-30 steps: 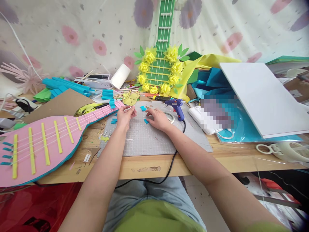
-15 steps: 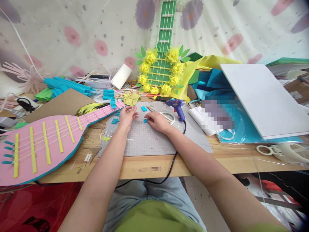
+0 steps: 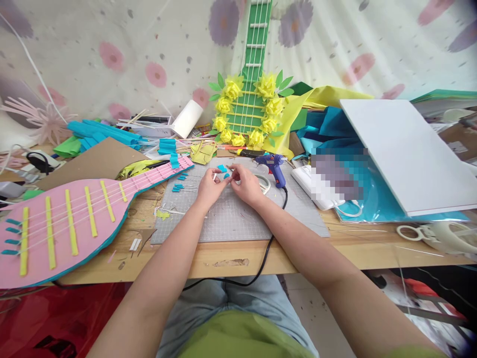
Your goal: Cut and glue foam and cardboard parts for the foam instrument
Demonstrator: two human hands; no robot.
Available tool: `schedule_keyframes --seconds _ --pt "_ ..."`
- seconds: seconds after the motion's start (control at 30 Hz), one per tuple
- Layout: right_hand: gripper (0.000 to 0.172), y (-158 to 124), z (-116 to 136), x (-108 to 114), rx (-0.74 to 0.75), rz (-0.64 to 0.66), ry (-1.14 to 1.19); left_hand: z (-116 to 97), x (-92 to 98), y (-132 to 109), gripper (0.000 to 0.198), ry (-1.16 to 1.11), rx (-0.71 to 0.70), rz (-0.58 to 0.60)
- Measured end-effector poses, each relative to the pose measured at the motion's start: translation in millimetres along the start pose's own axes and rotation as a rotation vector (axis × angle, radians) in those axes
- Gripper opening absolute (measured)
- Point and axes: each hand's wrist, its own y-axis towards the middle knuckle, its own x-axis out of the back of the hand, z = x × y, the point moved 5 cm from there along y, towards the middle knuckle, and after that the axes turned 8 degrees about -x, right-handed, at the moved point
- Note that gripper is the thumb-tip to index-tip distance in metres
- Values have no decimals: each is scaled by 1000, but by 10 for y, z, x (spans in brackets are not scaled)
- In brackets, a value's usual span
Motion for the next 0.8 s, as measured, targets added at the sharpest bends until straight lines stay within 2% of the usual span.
schedule_keyframes --seconds 0.2,0.43,0.63,0.8 --pt "31 -24 140 9 135 10 -99 -46 31 -5 11 84 -29 36" --pt "29 -31 166 26 178 35 -129 30 11 13 13 79 40 71" --pt "28 -27 157 24 197 25 -67 83 17 27 14 -24 76 61" --pt "32 -37 148 14 193 18 -4 58 -2 27 31 -82 66 89"
